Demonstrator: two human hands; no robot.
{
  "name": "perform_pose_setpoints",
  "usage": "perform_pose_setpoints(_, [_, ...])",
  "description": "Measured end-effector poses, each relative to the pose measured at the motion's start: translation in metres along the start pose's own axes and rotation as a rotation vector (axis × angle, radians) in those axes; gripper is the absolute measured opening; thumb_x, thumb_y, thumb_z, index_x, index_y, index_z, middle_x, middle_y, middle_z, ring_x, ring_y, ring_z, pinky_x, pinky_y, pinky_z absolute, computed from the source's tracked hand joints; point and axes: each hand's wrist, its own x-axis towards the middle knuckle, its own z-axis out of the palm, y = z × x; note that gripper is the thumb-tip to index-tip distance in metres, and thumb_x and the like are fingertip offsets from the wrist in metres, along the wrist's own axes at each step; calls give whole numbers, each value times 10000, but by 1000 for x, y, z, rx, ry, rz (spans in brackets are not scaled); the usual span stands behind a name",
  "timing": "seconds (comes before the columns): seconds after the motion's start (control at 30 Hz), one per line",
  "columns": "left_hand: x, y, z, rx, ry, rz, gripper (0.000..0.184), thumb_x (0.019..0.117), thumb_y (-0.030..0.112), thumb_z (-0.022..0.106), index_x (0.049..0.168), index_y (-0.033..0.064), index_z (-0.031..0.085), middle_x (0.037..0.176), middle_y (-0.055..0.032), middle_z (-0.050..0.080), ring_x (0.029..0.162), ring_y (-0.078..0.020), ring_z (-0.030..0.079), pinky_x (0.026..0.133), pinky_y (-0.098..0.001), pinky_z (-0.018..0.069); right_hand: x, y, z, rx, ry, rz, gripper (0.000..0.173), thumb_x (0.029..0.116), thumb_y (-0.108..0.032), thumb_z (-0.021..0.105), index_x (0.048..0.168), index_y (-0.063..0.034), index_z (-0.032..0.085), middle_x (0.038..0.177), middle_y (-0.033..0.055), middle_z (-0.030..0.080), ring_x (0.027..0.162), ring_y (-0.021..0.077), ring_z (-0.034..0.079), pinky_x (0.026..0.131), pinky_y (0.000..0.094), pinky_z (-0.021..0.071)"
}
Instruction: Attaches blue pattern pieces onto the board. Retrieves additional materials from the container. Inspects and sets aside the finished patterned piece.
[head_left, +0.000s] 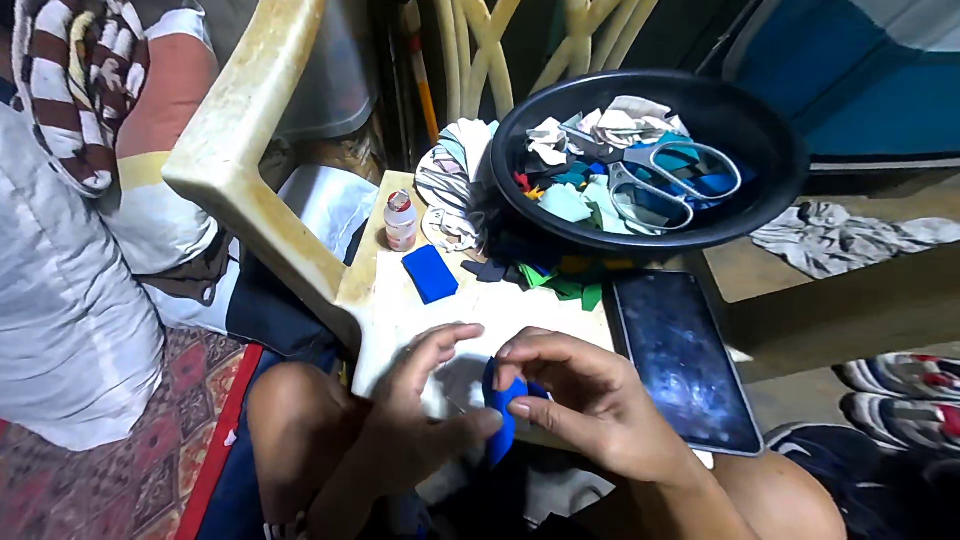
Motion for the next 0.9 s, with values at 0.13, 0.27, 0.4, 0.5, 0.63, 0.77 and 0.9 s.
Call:
perform_pose_setpoints(0.13, [10,1,0,-293,-173,-77,588,827,24,765,1311,-100,454,1068,-5,670,978,-37,657,911,-236,553,-1,-5,-3,-81,-15,-1,356,977,-68,623,1332,-82,592,1228,8,657,1078,45,642,941,222,555])
perform_pose_setpoints(0.27, [11,-3,0,-261,-128,-140,120,873,1,712,984,7,668,958,45,666,863,2,648,753,-177,567,-4,-5,-9,-109,12,57,418,932,-77,653,1339,-35,569,1204,14,652,1023,36,639,905,211,556])
perform_pose_setpoints(0.4, [14,2,-1,-180,-87,-173,76,901,-30,654,967,9,657,900,55,693,815,21,658,747,-168,569,-2,-3,-7,-67,105,248,401,897,-102,707,1254,-10,549,997,-60,684,841,-15,646,758,150,553])
perform_pose_setpoints(0.5, [16,6,-1,-139,-39,-223,116,905,-36,656,1012,8,647,886,37,706,786,-2,678,729,-177,582,-1,-3,-5,20,169,362,351,817,25,727,1111,-65,559,944,-52,696,810,14,674,737,162,571])
perform_pose_setpoints(0.63, [14,0,-4,-161,-38,-147,213,906,-62,629,1102,3,578,982,18,711,881,-31,697,782,-211,596,2,0,-7,161,196,494,291,833,-19,734,1034,-112,546,1034,-44,698,787,9,683,697,170,586])
perform_pose_setpoints(0.77, [16,-2,-7,-243,-124,-69,264,916,-76,598,1168,-10,553,1125,-7,690,1013,-62,689,892,-257,592,2,4,-7,334,147,551,280,934,-188,718,1121,-147,514,935,-80,723,762,4,692,667,163,579])
perform_pose_setpoints(0.9, [14,-4,-8,-194,-74,-27,241,923,-76,605,1158,-45,562,1174,-57,678,1003,-73,698,859,-255,606,3,4,-3,326,213,505,345,838,57,708,1033,-143,504,902,-48,747,760,34,723,677,186,600])
